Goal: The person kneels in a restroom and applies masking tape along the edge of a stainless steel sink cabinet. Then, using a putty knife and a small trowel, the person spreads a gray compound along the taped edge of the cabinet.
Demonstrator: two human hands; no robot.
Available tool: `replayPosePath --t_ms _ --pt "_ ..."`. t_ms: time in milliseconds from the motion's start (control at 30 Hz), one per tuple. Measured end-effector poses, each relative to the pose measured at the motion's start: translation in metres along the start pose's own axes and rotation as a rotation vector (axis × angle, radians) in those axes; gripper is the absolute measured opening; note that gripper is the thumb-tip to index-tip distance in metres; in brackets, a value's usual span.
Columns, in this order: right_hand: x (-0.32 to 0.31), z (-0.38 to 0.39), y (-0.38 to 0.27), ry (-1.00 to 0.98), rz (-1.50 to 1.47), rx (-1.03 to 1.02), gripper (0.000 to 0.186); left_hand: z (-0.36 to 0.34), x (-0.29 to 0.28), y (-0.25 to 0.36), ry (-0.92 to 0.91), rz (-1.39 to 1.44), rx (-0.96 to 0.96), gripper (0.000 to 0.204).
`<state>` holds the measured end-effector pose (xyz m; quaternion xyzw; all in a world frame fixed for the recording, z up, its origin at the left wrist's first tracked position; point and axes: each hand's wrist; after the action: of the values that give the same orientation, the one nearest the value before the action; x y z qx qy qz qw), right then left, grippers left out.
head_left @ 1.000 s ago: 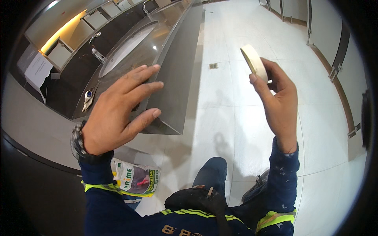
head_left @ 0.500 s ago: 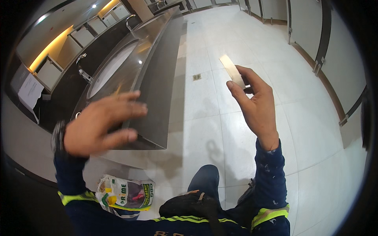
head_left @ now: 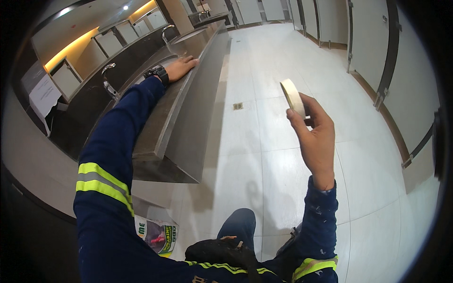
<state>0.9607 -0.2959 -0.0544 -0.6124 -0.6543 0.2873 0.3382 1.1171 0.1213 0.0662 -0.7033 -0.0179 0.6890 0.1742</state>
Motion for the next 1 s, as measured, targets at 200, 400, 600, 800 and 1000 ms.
replayPosePath --t_ms 200,400,600,800,1000 --pt "-0.008 -0.001 0.003 -0.008 0.107 0.066 0.041 0.091 -0.003 0.056 0.081 0.223 0.295 0.068" --pt "0.007 -0.002 0.012 -0.059 0.076 0.088 0.042 0.211 -0.048 0.125 0.065 0.22 0.417 0.057" --pt "0.013 -0.003 0.019 -0.086 -0.185 0.208 0.041 0.126 -0.098 0.164 0.23 0.333 0.408 0.065" --pt "0.023 0.0 0.015 -0.108 -0.43 0.347 0.045 0.07 -0.03 0.176 0.384 0.296 0.697 0.105" --pt "0.025 0.004 -0.003 -0.214 -0.611 0.309 0.047 0.095 -0.041 0.195 0.425 0.375 0.746 0.115"
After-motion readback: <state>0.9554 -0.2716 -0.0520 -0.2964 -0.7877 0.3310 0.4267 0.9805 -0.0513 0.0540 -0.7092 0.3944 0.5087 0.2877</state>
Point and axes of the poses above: each hand's wrist, its own z-axis away from the middle knuckle, its own x-axis out of the palm, y = z × x, and after that the axes turned 8 degrees about -z, right-handed
